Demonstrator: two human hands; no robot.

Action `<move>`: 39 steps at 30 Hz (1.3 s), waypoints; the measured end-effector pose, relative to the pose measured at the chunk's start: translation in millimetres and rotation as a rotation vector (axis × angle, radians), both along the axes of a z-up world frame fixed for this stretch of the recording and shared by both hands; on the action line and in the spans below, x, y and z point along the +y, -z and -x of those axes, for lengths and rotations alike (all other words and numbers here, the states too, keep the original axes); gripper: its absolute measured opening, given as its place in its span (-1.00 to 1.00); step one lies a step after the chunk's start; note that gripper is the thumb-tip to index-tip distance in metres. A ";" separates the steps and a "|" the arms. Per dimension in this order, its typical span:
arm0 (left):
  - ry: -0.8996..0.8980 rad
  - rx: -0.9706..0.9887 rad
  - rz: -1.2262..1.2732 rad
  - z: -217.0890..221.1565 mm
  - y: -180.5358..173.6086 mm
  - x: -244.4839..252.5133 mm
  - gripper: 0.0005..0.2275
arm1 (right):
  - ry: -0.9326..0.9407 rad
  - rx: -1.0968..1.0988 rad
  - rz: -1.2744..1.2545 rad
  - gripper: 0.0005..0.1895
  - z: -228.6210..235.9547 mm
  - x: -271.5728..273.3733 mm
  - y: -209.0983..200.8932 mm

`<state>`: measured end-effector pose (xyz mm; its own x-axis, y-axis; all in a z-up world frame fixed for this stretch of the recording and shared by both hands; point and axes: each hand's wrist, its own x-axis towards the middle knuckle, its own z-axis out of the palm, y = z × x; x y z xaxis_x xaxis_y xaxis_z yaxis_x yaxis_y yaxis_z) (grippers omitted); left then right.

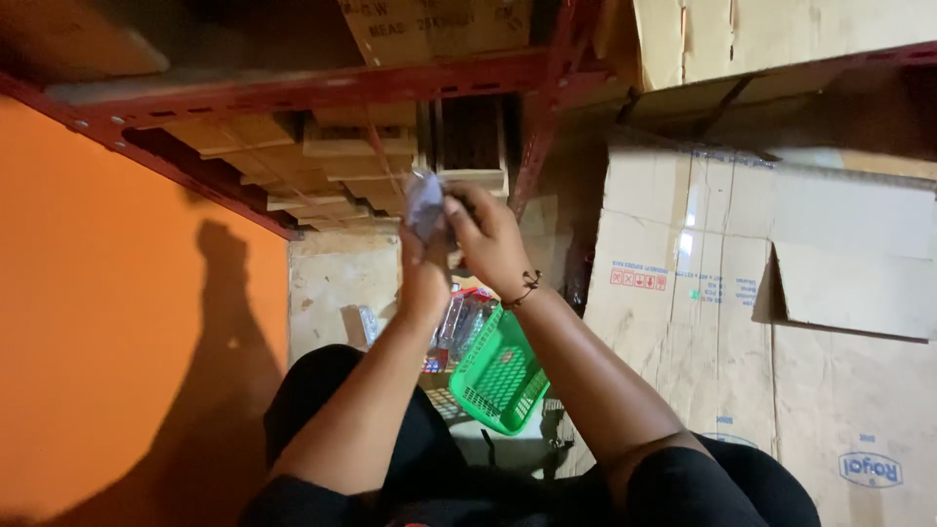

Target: The person sits on the floor and wipes small packaged hardware items with a cloth, one at a time, then places them into a green basket. The person repeats this process for multiple items, handling each package individually and arranging them in the basket.

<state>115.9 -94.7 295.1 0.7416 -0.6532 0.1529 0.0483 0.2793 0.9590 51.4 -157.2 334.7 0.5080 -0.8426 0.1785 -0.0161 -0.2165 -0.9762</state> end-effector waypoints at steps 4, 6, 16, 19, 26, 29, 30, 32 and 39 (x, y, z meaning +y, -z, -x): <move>-0.171 0.196 -0.032 -9.7 -6.1 -4.5 -0.73 | -0.022 0.159 0.265 -0.67 0.3 7.4 -23.7; -0.205 0.192 -0.021 -13.3 5.2 -1.4 -0.74 | 0.048 0.267 0.418 -0.68 0.6 4.0 -19.5; 0.101 0.299 0.335 -18.6 85.8 -17.9 -0.65 | -0.089 0.287 0.208 -0.42 3.0 -4.6 0.3; 0.201 0.201 0.285 -15.4 58.5 -21.3 -0.60 | -0.031 0.230 0.172 -0.56 5.6 -8.7 -5.2; 0.312 0.023 -0.175 -17.3 59.2 -5.1 -0.30 | 0.267 0.157 0.158 -0.90 11.9 -15.5 -5.1; 0.348 -0.061 -0.159 -16.3 44.9 -2.8 -0.24 | 0.285 0.219 0.310 -0.82 15.3 -13.6 -24.0; 0.347 -0.060 -0.159 -10.8 29.2 0.8 -0.24 | 0.283 0.221 0.310 -0.82 15.5 -16.4 -22.1; 0.346 -0.194 -0.292 -0.7 -2.5 7.7 -0.33 | 0.275 0.229 0.315 -0.76 15.4 -22.2 -18.4; 0.383 -0.222 -0.430 -3.5 -43.0 13.9 -0.27 | 0.301 0.144 0.159 -0.65 6.1 -28.1 -2.3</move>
